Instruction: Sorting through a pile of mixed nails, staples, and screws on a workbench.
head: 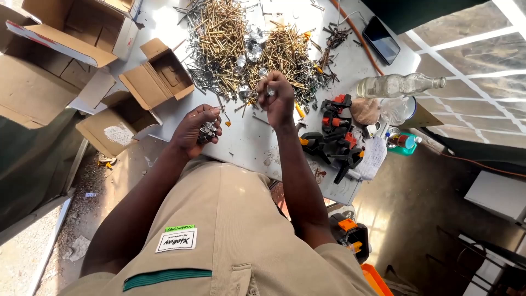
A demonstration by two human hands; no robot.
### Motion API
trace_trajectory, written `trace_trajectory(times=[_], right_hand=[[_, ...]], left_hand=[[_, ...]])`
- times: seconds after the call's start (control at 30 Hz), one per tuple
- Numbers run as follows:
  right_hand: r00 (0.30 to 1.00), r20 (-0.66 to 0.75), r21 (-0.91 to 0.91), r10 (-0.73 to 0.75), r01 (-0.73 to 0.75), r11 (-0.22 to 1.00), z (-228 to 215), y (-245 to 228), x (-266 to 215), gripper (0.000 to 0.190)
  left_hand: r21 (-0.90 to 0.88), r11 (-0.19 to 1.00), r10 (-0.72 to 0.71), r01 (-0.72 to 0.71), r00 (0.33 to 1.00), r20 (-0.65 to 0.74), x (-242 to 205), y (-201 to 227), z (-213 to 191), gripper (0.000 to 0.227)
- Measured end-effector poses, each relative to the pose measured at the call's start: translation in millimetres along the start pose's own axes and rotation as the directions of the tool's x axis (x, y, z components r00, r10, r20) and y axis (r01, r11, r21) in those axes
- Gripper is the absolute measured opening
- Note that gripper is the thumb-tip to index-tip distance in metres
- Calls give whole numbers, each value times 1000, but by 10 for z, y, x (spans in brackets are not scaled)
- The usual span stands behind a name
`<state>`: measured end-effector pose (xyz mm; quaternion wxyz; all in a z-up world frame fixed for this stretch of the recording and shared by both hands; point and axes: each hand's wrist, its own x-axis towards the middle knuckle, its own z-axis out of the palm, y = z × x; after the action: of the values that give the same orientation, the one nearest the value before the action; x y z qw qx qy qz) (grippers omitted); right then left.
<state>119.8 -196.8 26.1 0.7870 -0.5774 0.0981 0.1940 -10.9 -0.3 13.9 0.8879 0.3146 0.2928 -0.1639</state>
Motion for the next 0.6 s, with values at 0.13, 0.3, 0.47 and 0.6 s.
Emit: trace_trajectory(times=[0.13, 0.3, 0.47, 0.6], right_hand=[[984, -69, -285, -162, 136, 949, 22, 205, 250, 13], [953, 43, -944, -300, 137, 299, 316, 253, 282, 37], [932, 36, -814, -362, 237, 530, 219, 345, 342, 21], [998, -50, -67, -33, 30, 997, 157, 67, 82, 12]], left_hand=[[43, 999, -6, 5, 1000, 16, -8, -17, 47, 23], [49, 999, 8, -10, 999, 31, 18, -26, 45, 22], [27, 999, 29, -29, 1000, -4, 4, 37, -21, 24], [8, 1000, 18, -18, 1000, -20, -19, -23, -63, 24]])
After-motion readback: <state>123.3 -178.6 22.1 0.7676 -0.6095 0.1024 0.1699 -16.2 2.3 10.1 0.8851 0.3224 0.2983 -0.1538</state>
